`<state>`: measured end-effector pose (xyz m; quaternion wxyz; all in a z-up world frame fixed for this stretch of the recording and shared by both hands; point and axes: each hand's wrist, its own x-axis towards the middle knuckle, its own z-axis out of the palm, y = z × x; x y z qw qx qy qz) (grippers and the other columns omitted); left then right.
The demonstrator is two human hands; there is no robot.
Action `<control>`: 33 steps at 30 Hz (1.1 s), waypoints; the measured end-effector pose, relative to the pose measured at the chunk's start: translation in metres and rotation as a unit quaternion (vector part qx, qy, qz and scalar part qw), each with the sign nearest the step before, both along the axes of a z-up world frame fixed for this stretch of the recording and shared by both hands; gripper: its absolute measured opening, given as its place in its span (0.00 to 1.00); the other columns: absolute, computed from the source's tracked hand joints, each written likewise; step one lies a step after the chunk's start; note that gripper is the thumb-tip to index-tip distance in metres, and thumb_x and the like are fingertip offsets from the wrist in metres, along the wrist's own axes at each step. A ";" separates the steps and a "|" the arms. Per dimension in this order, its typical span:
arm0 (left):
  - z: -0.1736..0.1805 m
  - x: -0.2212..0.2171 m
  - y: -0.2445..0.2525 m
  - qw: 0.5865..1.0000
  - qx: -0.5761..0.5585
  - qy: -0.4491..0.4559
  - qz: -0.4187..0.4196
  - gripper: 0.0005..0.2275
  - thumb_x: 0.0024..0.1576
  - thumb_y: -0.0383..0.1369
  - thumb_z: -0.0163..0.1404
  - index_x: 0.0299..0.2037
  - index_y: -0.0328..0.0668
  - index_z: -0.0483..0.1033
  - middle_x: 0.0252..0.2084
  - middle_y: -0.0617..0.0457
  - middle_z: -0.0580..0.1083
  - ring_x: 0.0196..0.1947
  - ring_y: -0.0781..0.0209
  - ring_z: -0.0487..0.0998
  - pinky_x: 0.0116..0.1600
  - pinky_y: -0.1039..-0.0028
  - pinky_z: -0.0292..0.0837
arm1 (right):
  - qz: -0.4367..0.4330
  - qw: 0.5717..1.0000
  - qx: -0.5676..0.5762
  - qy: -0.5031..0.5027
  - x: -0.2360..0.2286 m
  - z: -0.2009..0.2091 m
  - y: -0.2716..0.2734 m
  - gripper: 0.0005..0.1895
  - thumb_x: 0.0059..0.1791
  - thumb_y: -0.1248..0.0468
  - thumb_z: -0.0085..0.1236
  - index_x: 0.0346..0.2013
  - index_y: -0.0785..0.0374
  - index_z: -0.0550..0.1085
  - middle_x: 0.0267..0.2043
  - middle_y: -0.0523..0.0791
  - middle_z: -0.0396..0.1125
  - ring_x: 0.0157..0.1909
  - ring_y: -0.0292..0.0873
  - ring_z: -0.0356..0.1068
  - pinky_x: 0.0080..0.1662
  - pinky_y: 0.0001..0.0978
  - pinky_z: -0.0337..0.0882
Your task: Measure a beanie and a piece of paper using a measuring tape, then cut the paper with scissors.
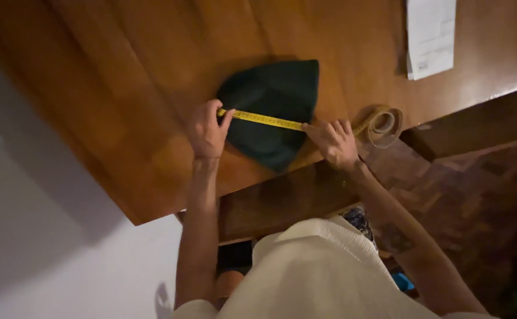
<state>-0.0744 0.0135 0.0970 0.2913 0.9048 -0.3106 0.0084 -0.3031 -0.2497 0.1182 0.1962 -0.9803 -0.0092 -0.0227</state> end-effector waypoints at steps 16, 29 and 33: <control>-0.005 -0.002 0.003 0.999 -0.014 0.030 -0.001 0.16 0.55 0.32 0.68 0.45 0.38 0.72 0.43 0.44 0.75 0.41 0.45 0.78 0.46 0.60 0.76 | -0.327 0.910 0.249 0.057 0.002 -0.013 0.019 0.12 0.47 0.64 0.71 0.41 0.66 0.80 0.46 0.52 0.72 0.44 0.52 0.75 0.44 0.41 0.76; -0.014 -0.004 0.004 0.998 0.030 0.047 0.009 0.17 0.56 0.35 0.67 0.46 0.40 0.71 0.42 0.47 0.77 0.40 0.52 0.80 0.44 0.65 0.79 | -0.283 0.913 0.278 0.095 -0.003 -0.023 0.007 0.12 0.50 0.65 0.65 0.47 0.66 0.78 0.44 0.51 0.74 0.42 0.49 0.77 0.44 0.40 0.77; -0.026 -0.006 0.009 0.996 0.043 0.074 0.013 0.16 0.59 0.36 0.65 0.47 0.40 0.71 0.43 0.48 0.77 0.40 0.55 0.81 0.43 0.68 0.81 | -0.275 0.917 0.279 0.074 -0.007 -0.032 0.007 0.11 0.50 0.66 0.63 0.46 0.66 0.78 0.45 0.52 0.75 0.42 0.49 0.77 0.44 0.39 0.77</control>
